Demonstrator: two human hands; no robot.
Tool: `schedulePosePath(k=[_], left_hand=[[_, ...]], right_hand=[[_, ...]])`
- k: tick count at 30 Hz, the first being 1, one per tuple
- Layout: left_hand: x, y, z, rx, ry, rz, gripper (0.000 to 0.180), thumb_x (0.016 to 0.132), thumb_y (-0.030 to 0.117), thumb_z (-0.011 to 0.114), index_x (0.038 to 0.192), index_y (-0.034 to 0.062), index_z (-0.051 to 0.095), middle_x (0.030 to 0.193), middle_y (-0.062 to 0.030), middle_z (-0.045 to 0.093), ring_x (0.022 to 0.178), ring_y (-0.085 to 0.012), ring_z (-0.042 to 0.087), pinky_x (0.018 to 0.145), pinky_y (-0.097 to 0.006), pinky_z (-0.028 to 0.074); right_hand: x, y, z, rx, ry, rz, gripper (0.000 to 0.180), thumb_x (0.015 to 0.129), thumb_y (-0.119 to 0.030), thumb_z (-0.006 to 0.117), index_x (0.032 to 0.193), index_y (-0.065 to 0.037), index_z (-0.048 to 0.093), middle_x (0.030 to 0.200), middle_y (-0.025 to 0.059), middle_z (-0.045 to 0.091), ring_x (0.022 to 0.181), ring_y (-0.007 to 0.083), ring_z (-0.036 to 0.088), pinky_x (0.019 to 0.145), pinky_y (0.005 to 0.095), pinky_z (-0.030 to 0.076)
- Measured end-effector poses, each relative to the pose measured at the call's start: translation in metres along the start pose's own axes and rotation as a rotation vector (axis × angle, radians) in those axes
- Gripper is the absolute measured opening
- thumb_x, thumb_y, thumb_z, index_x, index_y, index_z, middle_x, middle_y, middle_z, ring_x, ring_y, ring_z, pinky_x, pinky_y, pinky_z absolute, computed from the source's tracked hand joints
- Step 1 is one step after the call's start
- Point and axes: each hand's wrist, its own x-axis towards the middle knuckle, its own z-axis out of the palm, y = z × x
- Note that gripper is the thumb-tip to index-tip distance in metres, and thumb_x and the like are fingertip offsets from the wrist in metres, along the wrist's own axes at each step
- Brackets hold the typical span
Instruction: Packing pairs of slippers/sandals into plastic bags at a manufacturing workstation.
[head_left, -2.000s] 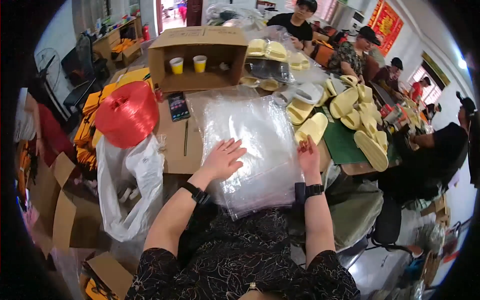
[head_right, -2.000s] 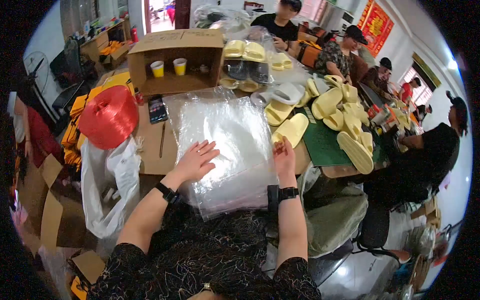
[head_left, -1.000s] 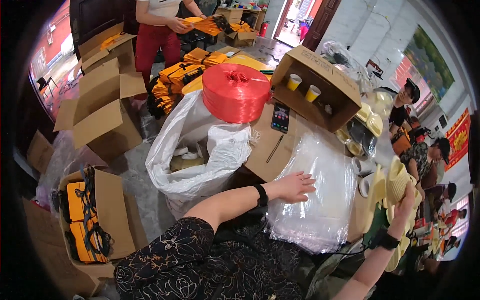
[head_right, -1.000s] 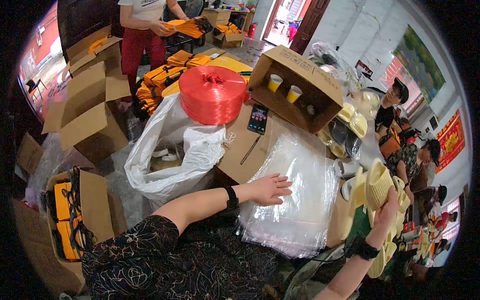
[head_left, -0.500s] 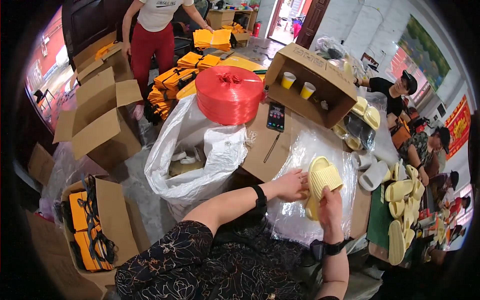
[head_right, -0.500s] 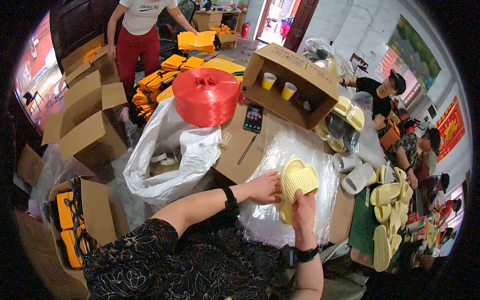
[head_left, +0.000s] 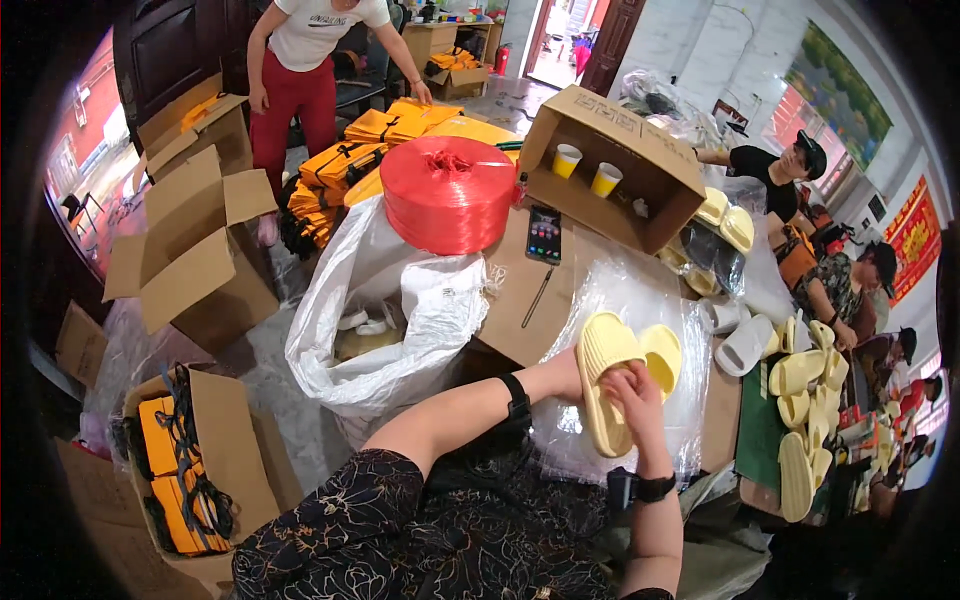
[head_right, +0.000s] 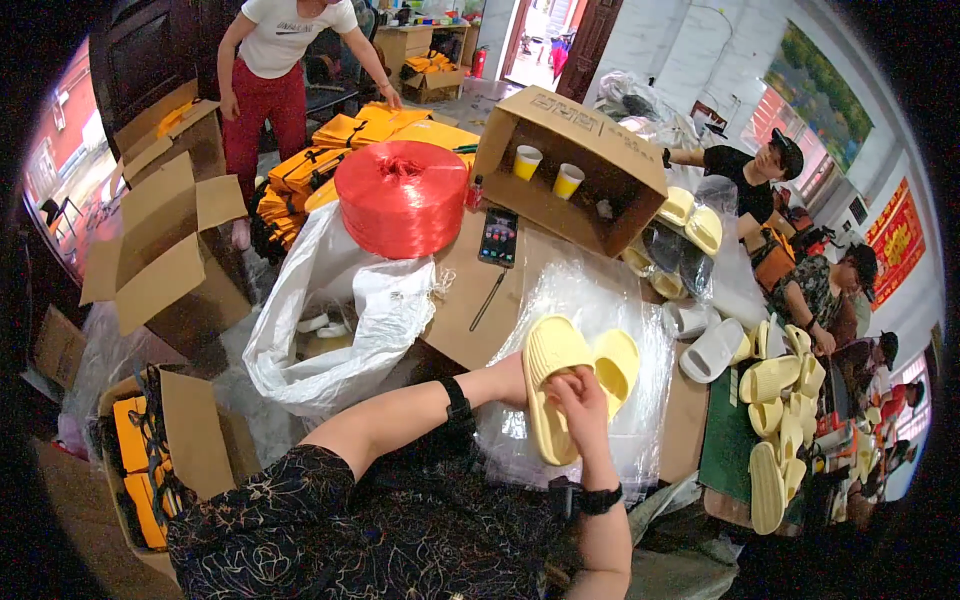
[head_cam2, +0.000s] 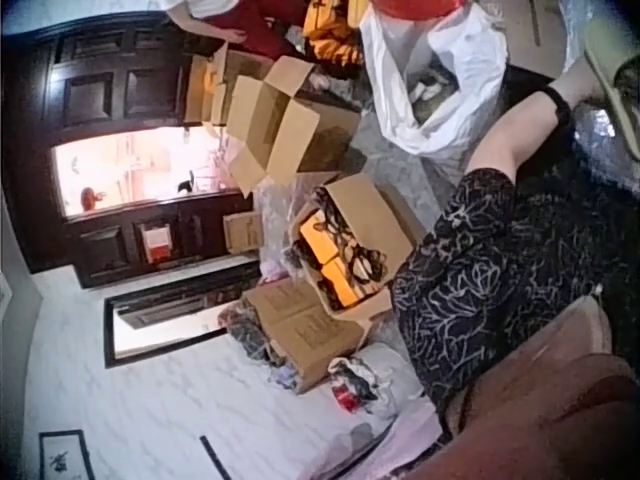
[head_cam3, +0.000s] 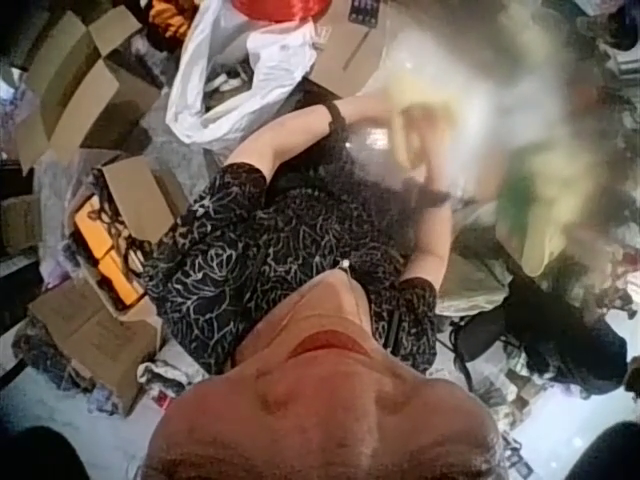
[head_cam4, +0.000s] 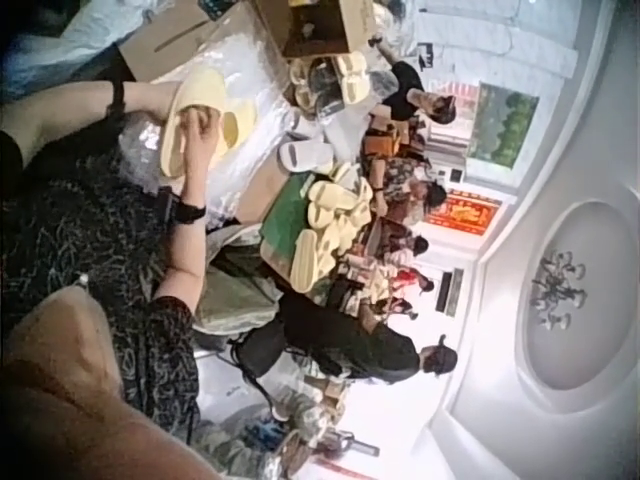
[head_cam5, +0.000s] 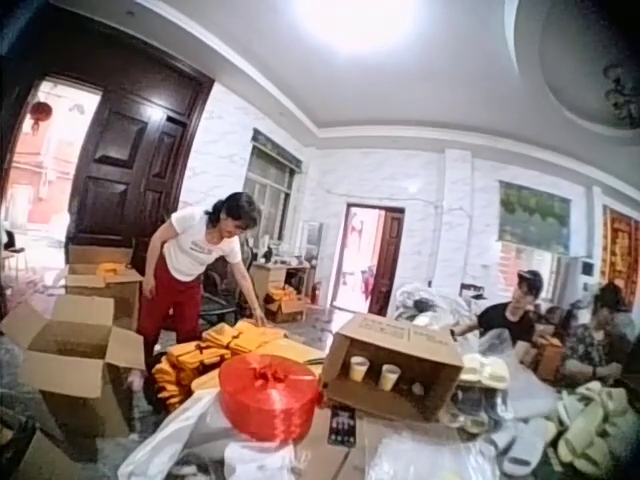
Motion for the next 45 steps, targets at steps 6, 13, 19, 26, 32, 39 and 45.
schedulePosePath(k=[6,13,19,26,32,39,45], left_hand=[[0.006,0.008,-0.008,0.057,-0.102,-0.107,0.045,0.082,0.034,0.071,0.119,0.0103,0.062,0.122,-0.0134,0.063,0.113,-0.0307,0.058,0.098,-0.037,0.045],[0.007,0.009,-0.011,0.221,0.021,0.052,0.054,0.08,0.032,0.074,0.127,0.0095,0.058,0.127,-0.0138,0.06,0.118,-0.0283,0.055,0.102,-0.035,0.043],[0.007,0.02,-0.015,-0.265,-0.117,-0.253,0.055,0.078,0.022,0.076,0.127,0.0068,0.056,0.127,-0.0138,0.06,0.113,-0.0225,0.057,0.098,-0.034,0.045],[0.005,0.006,-0.007,-0.075,-0.149,-0.341,0.053,0.078,0.033,0.074,0.123,0.0093,0.06,0.123,-0.0164,0.062,0.112,-0.0314,0.059,0.097,-0.037,0.047],[0.0,-0.011,0.006,0.102,-0.136,-0.17,0.05,0.078,0.038,0.071,0.12,0.0123,0.063,0.12,-0.0139,0.063,0.109,-0.0332,0.059,0.095,-0.037,0.048],[0.008,0.002,-0.003,0.211,-0.32,-0.227,0.042,0.081,0.036,0.067,0.117,0.0145,0.064,0.119,-0.0124,0.064,0.113,-0.0319,0.057,0.1,-0.039,0.044],[0.001,-0.008,0.002,0.369,-0.166,0.131,0.055,0.083,0.044,0.059,0.125,0.0086,0.06,0.133,-0.0145,0.057,0.13,-0.0326,0.046,0.114,-0.046,0.028]], right_hand=[[-0.02,-0.015,-0.043,-1.071,0.434,-0.406,0.053,0.079,-0.02,0.076,0.12,0.003,0.053,0.108,0.0175,0.06,0.097,0.028,0.058,0.083,0.0374,0.047],[0.003,0.02,-0.03,-0.621,0.4,-0.195,0.065,0.082,-0.012,0.072,0.135,0.007,0.038,0.108,0.018,0.057,0.095,0.0258,0.057,0.082,0.0352,0.049],[0.023,0.018,-0.021,-0.659,0.426,-0.453,0.071,0.082,-0.011,0.07,0.141,0.005,0.033,0.116,0.0187,0.056,0.096,0.0254,0.057,0.084,0.0346,0.048],[0.037,0.039,-0.003,-0.999,0.645,-0.392,0.073,0.084,-0.021,0.069,0.141,0.005,0.031,0.124,0.0236,0.053,0.111,0.038,0.054,0.093,0.0438,0.045],[0.03,0.012,0.007,-1.091,0.609,-0.128,0.063,0.085,-0.027,0.067,0.131,0.005,0.039,0.112,0.0266,0.06,0.103,0.0408,0.059,0.087,0.048,0.048],[0.049,0.02,-0.019,-1.246,0.508,-0.142,0.048,0.089,-0.04,0.059,0.109,0.003,0.055,0.082,0.026,0.067,0.079,0.045,0.065,0.074,0.0517,0.051],[0.042,0.027,-0.055,-1.188,0.511,-0.085,0.039,0.089,-0.033,0.058,0.11,-0.001,0.054,0.08,0.0264,0.066,0.076,0.0453,0.064,0.071,0.0529,0.05]])
